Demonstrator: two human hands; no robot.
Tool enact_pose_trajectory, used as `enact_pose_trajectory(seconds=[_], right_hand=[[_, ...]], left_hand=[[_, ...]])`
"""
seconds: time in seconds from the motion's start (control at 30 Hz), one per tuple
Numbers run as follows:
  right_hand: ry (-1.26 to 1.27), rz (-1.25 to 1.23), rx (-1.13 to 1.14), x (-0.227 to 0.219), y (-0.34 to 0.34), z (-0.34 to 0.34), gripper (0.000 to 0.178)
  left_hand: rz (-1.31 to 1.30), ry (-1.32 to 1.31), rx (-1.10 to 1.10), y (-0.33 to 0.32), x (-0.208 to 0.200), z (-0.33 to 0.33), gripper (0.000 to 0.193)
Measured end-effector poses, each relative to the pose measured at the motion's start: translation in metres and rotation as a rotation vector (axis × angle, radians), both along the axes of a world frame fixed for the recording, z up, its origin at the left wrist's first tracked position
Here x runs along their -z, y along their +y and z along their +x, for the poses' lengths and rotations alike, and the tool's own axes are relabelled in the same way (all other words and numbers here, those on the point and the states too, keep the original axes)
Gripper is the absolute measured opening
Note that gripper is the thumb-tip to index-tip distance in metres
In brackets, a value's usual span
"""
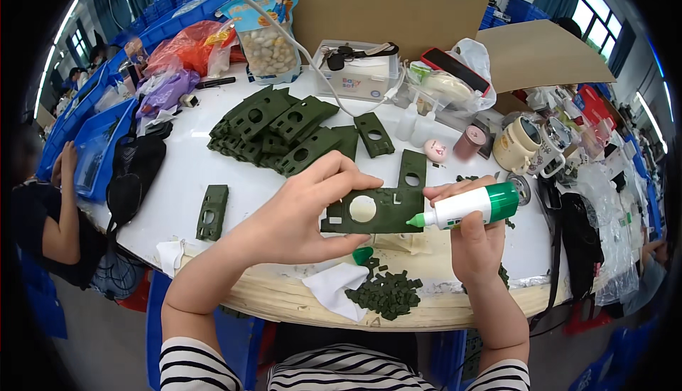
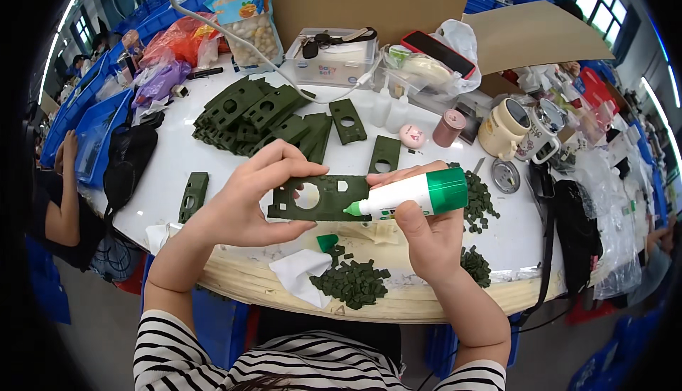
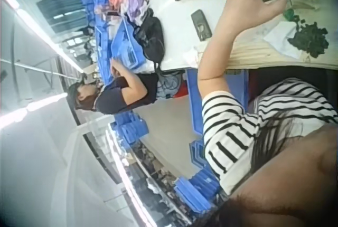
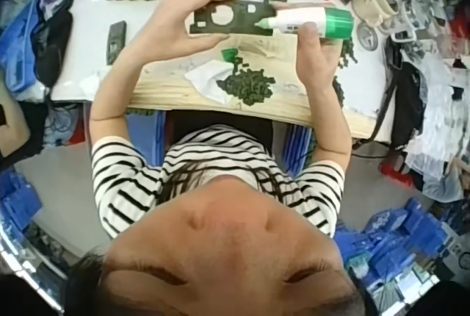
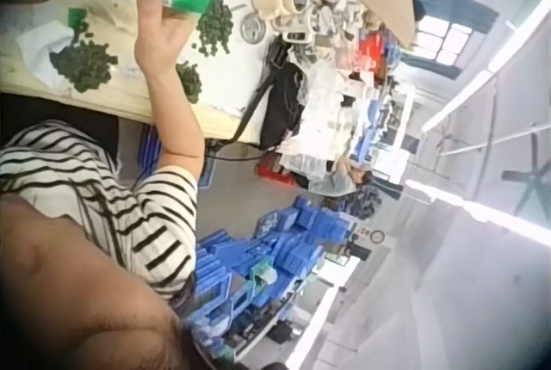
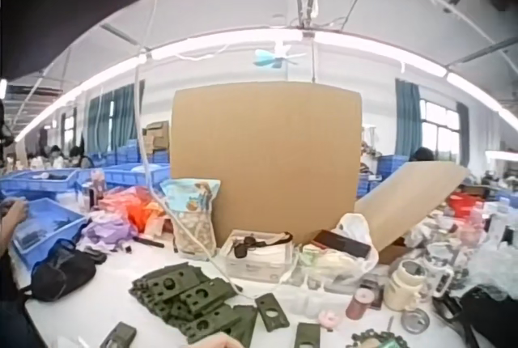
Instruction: The recorder is applying adhesive and assembling components for plastic toy tank models at a workbench.
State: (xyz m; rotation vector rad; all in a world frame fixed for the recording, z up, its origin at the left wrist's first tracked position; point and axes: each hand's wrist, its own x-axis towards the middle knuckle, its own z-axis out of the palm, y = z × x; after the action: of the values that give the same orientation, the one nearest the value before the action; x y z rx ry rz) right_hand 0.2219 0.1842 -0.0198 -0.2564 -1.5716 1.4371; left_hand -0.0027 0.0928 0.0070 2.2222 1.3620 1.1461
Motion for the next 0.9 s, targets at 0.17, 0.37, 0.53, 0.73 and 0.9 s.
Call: enact_pose_trajectory(seconds=[0.17, 0.37, 0.53, 0.73, 0.9], right_hand=[[0.040, 0.052, -0.031, 0.010, 0.009, 0.003, 0.033], [-0.024, -0.001, -0.107, 0.015, 0.003, 0.001, 0.032], [-0.055, 0.097, -0.083, 0.017, 0.001, -0.002, 0.032], [-0.072, 0.122, -0.080, 0.016, 0.003, -0.002, 0.031], [-0.081, 0.133, -0.066, 0.016, 0.002, -0.002, 0.031]], left_hand=[[0.000, -0.110, 0.039, -0.003, 0.032, 0.008, 0.059], [0.050, -0.144, 0.024, -0.007, 0.046, 0.009, 0.058], [0.080, -0.138, -0.021, -0.011, 0.045, 0.009, 0.057], [0.113, -0.122, -0.036, -0.009, 0.047, 0.009, 0.058], [0.128, -0.119, -0.036, -0.010, 0.047, 0.010, 0.059]])
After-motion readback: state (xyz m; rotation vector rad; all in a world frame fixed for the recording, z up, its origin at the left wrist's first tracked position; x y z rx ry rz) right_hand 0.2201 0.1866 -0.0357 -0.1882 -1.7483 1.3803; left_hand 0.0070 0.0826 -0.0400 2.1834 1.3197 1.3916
